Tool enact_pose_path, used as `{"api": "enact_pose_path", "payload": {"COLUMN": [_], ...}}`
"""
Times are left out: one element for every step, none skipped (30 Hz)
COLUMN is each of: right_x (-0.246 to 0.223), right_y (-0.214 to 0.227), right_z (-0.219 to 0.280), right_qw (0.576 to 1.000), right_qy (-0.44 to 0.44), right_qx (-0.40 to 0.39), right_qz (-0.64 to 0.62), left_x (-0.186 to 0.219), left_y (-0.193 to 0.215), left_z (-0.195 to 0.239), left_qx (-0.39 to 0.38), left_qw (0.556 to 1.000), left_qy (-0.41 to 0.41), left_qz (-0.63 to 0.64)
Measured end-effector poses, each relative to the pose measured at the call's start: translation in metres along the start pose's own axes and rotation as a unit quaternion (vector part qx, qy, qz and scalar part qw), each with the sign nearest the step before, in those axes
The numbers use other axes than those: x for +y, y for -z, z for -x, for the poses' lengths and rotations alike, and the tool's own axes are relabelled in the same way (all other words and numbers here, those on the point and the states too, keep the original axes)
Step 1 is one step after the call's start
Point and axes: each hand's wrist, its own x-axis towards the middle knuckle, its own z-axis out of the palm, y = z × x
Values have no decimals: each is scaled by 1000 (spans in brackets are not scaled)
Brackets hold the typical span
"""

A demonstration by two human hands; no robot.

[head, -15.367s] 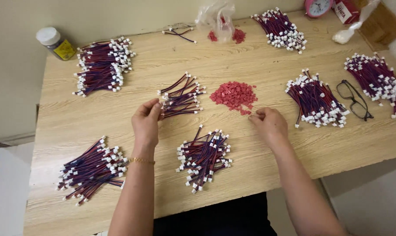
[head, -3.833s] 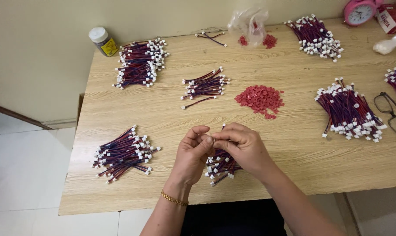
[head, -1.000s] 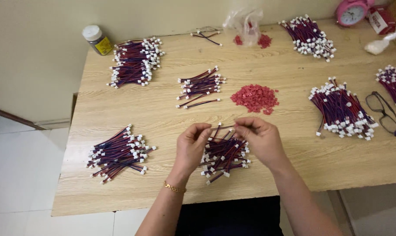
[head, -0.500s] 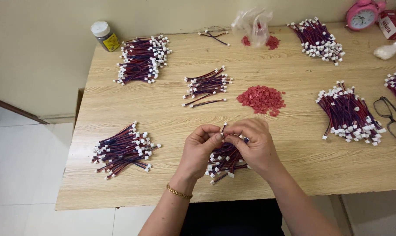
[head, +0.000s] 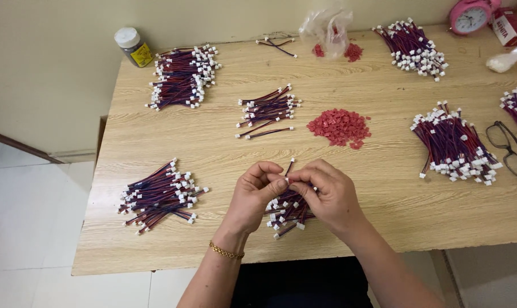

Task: Assembling small cable harnesses by attaching red plastic connectors to the wire ends

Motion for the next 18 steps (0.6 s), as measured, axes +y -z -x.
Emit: {"api": "enact_pose_path", "payload": {"right_x": [-2,-5,-7,-6,-6,-5,-5,-5,-6,-8,-9,-11,-12,-14,-16,-12,-9,-5], "right_y": [1,3,4,4,4,4,4,4,3,5,6,7,8,9,10,11,12,13], "right_z": [-1,-1,-3,-3,-3,-4,-3,-3,-3,-3,-4,-5,-7,-8,-10,-10,-10,-9], "right_qw": [1000,1000,1000,1000,1000,1000,1000,1000,1000,1000,1000,1000,1000,999,999,999,997,994], "right_qy": [-1,6,12,12,8,3,3,7,11,11,13,16,16,27,37,37,54,70], "right_qx": [0,0,0,0,0,0,1,5,10,10,-3,-15,-15,-19,-22,-22,-28,-34], "right_qz": [0,6,11,11,-10,-31,-31,-29,-27,-27,-18,-10,-10,4,17,17,50,82], "left_x": [2,4,6,5,4,3,6,8,11,13,15,17,15,13,11,10,8,7], "left_y": [-1,-2,-3,-2,-2,-1,-3,-5,-6,-8,-9,-10,-8,-7,-6,-5,-4,-3], "left_z": [0,0,0,1,0,0,0,1,2,2,3,3,3,2,0,-1,-1,-2], "left_qx": [0,-5,-10,-9,-14,-19,-20,-18,-16,-16,-16,-17,-17,-15,-13,-14,-14,-13], "left_qw": [1000,1000,1000,1000,1000,1000,1000,1000,1000,1000,1000,1000,1000,1000,1000,1000,1000,1000], "left_qy": [1,-3,-6,-6,-7,-8,-7,-7,-6,-6,-2,2,2,1,0,0,-1,-2], "left_qz": [0,-5,-10,-10,-11,-11,-11,-5,2,2,12,23,23,22,22,21,17,12]}}
